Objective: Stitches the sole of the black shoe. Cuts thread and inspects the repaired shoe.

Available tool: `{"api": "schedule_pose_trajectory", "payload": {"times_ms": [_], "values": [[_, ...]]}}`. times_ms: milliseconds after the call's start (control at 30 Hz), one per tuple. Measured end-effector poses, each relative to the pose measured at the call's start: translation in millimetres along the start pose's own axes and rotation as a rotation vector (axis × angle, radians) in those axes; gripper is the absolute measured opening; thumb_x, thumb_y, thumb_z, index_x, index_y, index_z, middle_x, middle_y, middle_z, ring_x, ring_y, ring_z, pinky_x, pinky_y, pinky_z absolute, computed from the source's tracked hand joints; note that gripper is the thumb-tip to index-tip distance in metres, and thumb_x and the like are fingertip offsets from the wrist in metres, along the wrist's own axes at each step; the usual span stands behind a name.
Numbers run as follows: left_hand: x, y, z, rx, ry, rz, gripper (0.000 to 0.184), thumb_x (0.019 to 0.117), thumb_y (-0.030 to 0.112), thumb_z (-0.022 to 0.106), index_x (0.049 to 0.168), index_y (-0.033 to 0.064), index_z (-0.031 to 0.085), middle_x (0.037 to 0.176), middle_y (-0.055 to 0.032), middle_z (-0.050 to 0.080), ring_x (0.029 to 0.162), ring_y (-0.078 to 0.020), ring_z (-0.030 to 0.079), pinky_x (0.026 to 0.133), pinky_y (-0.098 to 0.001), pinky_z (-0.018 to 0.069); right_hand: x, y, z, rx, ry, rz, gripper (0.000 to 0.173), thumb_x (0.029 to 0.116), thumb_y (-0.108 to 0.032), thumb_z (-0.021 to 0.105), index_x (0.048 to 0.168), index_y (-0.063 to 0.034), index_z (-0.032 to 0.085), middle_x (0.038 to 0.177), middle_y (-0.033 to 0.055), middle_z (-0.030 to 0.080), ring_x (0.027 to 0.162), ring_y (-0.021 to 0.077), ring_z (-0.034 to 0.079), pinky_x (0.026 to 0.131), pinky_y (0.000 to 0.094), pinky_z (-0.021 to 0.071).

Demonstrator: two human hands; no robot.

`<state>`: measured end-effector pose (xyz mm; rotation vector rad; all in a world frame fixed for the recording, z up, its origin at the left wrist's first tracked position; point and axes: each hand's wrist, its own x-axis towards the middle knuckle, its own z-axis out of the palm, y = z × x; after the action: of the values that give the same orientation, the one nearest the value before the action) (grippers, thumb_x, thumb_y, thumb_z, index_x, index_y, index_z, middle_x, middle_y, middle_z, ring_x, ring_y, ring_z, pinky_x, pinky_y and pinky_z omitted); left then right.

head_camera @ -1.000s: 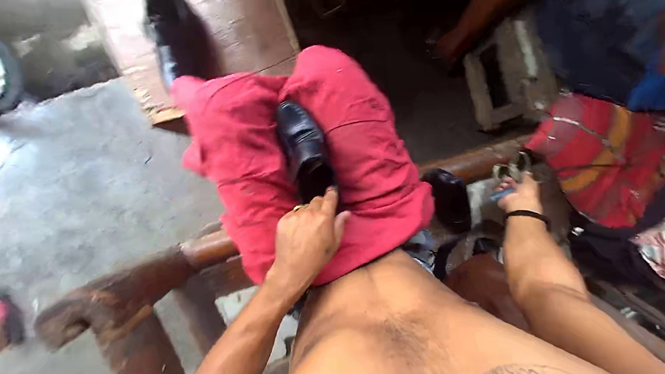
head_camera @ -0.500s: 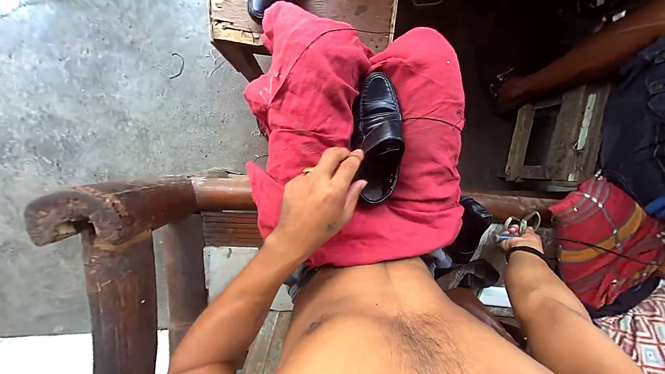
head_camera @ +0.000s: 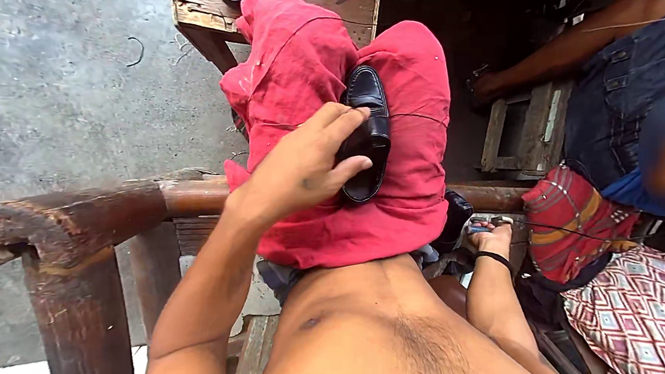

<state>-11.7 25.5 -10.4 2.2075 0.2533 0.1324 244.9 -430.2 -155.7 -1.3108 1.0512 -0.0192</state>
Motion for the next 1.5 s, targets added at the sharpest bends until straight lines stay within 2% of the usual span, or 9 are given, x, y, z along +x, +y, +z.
{"api": "schedule_pose_trajectory", "payload": {"times_ms": [100, 233, 400, 533, 767, 900, 1033, 1300, 1500], "values": [[-30.9, -7.8, -18.8, -0.364, 0.044, -0.071, 0.037, 0.1008, 0.038, 0.061, 0.128, 0.0136, 0.067, 0.133, 0.0003, 0.063, 0.095, -0.0067, 0.064, 0.076, -0.0246, 0.0551, -37.3, -12.1, -12.1, -0.108, -0.103, 0.025, 0.041, 0.1076, -0.052, 0.034, 0.086, -0.0196, 0.046, 0.058, -0.0049, 0.041, 0.045, 0.0073, 0.044, 0.047, 0.0233, 0.047], [-59.8, -20.1, -25.4, -0.328, 0.173, -0.198, 0.035, 0.1042, 0.041, 0.055, 0.091, 0.0124, 0.07, 0.131, -0.0009, 0.066, 0.119, -0.0126, 0.063, 0.098, -0.0341, 0.0554, -73.6, -28.4, -23.3, -0.225, -0.384, 0.068, 0.046, 0.1081, -0.05, 0.031, 0.098, -0.0179, 0.062, 0.065, -0.0035, 0.058, 0.047, 0.0072, 0.05, 0.046, 0.0226, 0.0475], [-70.1, 15.7, -27.9, 0.437, 0.23, -0.367, 0.06, 0.1023, 0.046, 0.054, 0.143, 0.0014, 0.054, 0.16, -0.0282, 0.034, 0.136, -0.0503, 0.045, 0.103, -0.0683, 0.0389, -101.3, -52.0, -27.5, -0.245, -0.993, 0.14, 0.043, 0.1097, -0.036, 0.035, 0.108, -0.0094, 0.069, 0.092, 0.0064, 0.075, 0.049, 0.0069, 0.059, 0.044, 0.0206, 0.0502], [-53.2, 37.6, 19.1, 0.203, 0.227, -0.165, 0.039, 0.1056, 0.03, 0.054, 0.134, 0.0049, 0.063, 0.139, -0.0138, 0.061, 0.103, -0.0265, 0.07, 0.08, -0.0459, 0.0597, -130.6, -54.4, -11.2, -0.344, -1.218, 0.224, 0.03, 0.0999, -0.032, 0.063, 0.114, -0.0066, 0.069, 0.083, 0.0052, 0.073, 0.051, 0.0073, 0.061, 0.046, 0.0201, 0.0518], [-56.1, 30.0, 38.8, 0.173, 0.206, -0.232, 0.038, 0.108, 0.03, 0.051, 0.132, 0.0052, 0.066, 0.123, -0.0134, 0.07, 0.102, -0.03, 0.072, 0.083, -0.0519, 0.0586, -201.2, -64.2, -9.8, -0.743, -1.753, 0.119, 0.059, 0.093, -0.066, 0.061, 0.12, -0.014, 0.065, 0.088, -0.0026, 0.071, 0.061, 0.0018, 0.06, 0.052, 0.0162, 0.0487], [-98.4, -2.4, -14.2, 0.136, 0.324, -0.336, 0.033, 0.1048, 0.036, 0.057, 0.104, 0.0058, 0.071, 0.115, -0.0151, 0.067, 0.091, -0.0252, 0.066, 0.077, -0.0457, 0.0554, -218.9, -75.5, -15.9, -0.913, -1.801, 0.121, 0.067, 0.0897, -0.07, 0.063, 0.126, -0.0138, 0.057, 0.092, -0.0033, 0.069, 0.067, 0.0034, 0.061, 0.056, 0.0175, 0.0499], [-126.5, -23.7, -41.9, 0.285, 0.333, -0.55, 0.052, 0.0996, 0.049, 0.059, 0.112, -0.0013, 0.064, 0.151, -0.0277, 0.042, 0.113, -0.0397, 0.061, 0.088, -0.0577, 0.0531, -229.2, -70.3, -11.1, -1.048, -1.792, 0.094, 0.071, 0.0896, -0.073, 0.06, 0.125, -0.0115, 0.057, 0.084, -0.0052, 0.069, 0.061, 0.0025, 0.062, 0.051, 0.0174, 0.0497], [-54.0, 32.6, 52.8, 0.244, 0.107, -0.306, 0.05, 0.1093, 0.026, 0.047, 0.155, 0.0064, 0.042, 0.135, -0.0189, 0.063, 0.095, -0.0377, 0.072, 0.074, -0.0573, 0.0577, -254.0, -43.3, 13.4, -1.083, -1.762, 0.401, 0.076, 0.0902, -0.078, 0.05, 0.117, -0.0084, 0.064, 0.077, 0.0007, 0.07, 0.052, 0.0063, 0.062, 0.044, 0.0194, 0.0511], [-51.3, 28.6, 69.9, 0.345, 0.195, -0.293, 0.048, 0.1082, 0.027, 0.048, 0.152, 0.0089, 0.046, 0.108, -0.0196, 0.066, 0.074, -0.0342, 0.065, 0.059, -0.0527, 0.0514, -288.4, -39.6, 46.5, -1.155, -1.619, 0.392, 0.075, 0.0918, -0.079, 0.044, 0.109, -0.0091, 0.063, 0.069, 0.0033, 0.066, 0.048, 0.0079, 0.06, 0.042, 0.0206, 0.0507]]}}
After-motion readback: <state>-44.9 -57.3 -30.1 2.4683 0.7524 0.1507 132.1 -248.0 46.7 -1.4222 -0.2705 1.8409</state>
